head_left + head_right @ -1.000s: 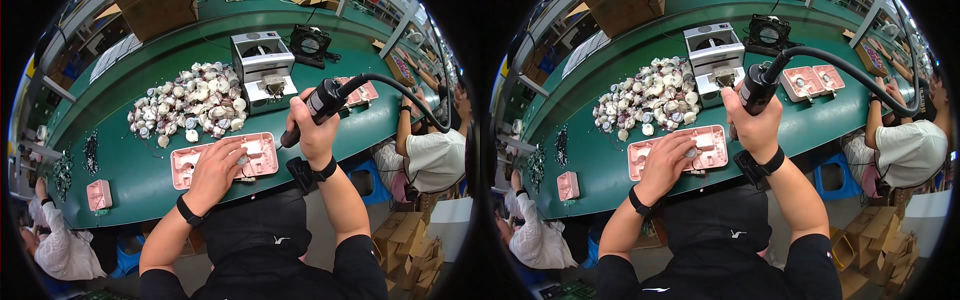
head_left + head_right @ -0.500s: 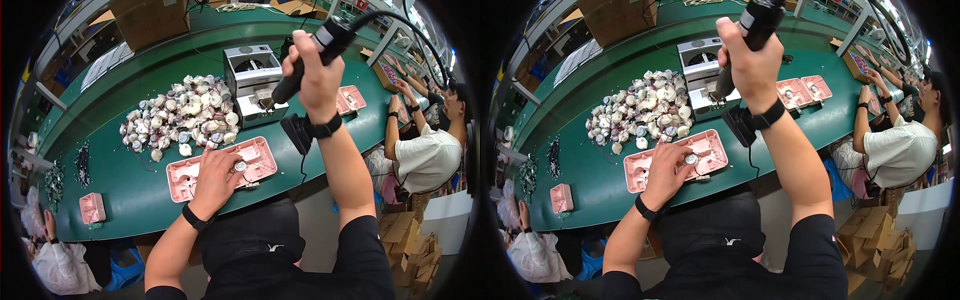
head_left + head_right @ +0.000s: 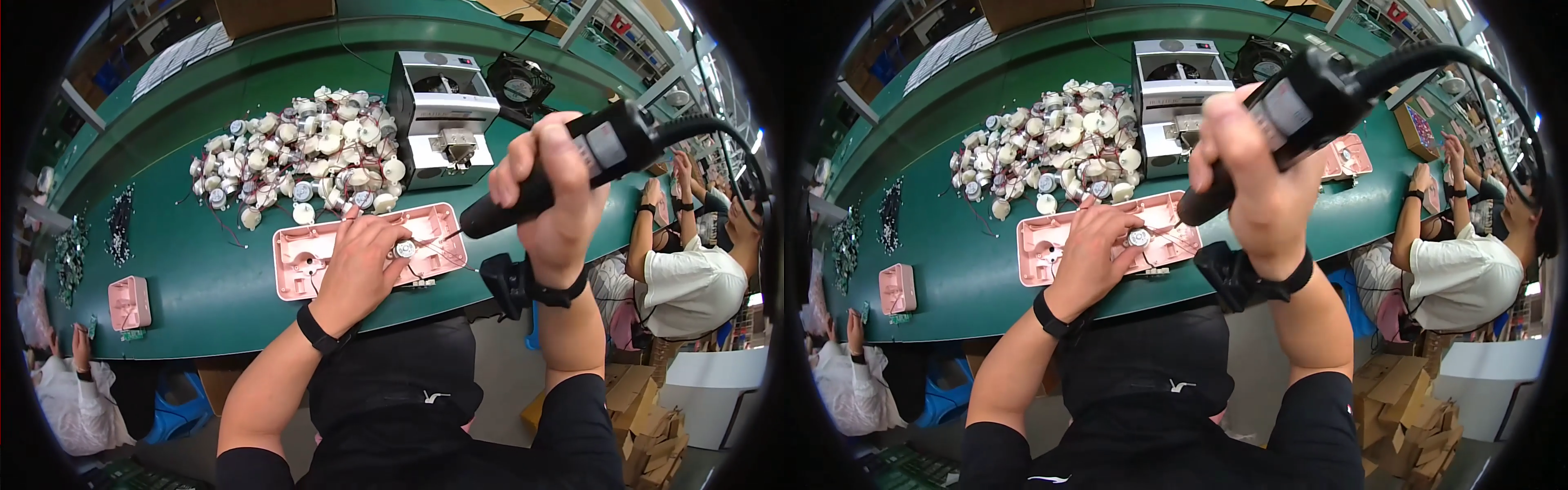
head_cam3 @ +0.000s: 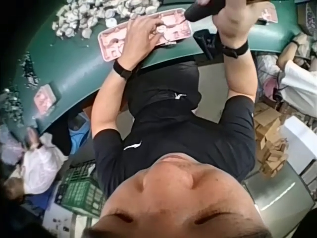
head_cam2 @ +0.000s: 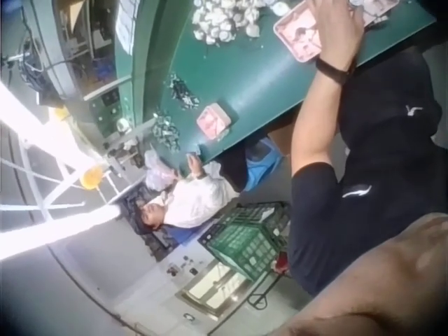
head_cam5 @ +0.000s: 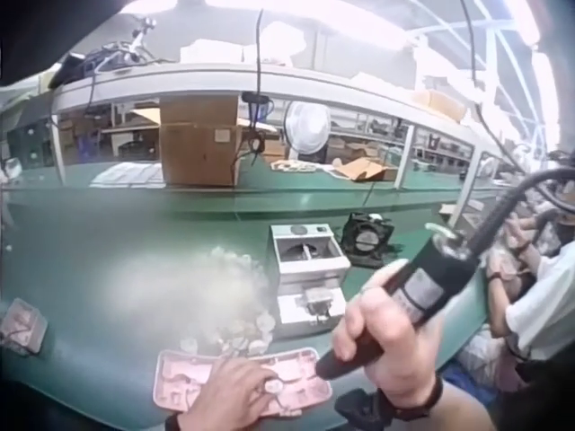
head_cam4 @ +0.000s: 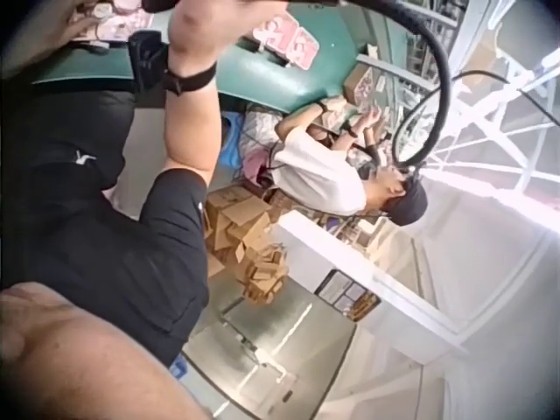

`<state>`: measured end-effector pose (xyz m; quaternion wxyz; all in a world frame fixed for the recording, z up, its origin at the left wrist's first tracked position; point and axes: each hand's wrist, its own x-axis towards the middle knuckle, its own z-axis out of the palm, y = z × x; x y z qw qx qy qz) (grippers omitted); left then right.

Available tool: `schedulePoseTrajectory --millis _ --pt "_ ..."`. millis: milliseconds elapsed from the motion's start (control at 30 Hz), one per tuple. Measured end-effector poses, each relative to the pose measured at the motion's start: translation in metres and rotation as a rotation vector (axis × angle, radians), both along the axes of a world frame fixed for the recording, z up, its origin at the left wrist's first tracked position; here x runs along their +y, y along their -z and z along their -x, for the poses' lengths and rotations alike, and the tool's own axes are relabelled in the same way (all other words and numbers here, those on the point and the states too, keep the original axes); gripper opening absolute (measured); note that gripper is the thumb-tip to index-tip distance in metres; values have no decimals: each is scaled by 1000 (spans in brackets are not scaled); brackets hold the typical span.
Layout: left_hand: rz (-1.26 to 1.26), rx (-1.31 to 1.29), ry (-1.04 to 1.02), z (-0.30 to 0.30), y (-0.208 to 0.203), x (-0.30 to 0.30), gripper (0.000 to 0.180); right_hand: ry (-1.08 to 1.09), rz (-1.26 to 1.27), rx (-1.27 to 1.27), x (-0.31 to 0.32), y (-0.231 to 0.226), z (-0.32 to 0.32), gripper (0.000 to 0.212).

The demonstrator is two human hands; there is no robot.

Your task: Assembling small electronic components using an electric screwdriver on a factory production line.

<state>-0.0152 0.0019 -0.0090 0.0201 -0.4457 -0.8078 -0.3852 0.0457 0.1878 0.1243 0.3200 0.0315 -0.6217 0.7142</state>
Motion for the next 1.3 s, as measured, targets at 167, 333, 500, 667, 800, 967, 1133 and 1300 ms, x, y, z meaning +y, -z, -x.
schedulePoseTrajectory --millis 167,333,500,667,800,967,1133,1300 --pt "-17 -11 -1 1 4 0 32 -20 -37 -38 -19 23 -1 18" --pt "-5 -20 -10 -1 3 0 31 -31 -49 19 -24 30 -2 17" --pt "-10 7 -11 1 4 -2 31 -28 -53 -21 -19 31 4 17" --pt "-27 16 3 0 1 0 32 -32 -5 -25 -17 36 6 17" --pt "-46 6 -15 0 2 0 34 -43 28 -13 -18 42 9 17" --pt "-29 -9 -24 -1 2 0 37 -49 5 -49 -23 53 11 17" --pt "-30 -9 -25 1 0 1 37 -78 -52 -77 -26 52 15 18" --pt "-25 -40 -11 -1 0 0 39 -44 -134 -82 -25 49 12 19"
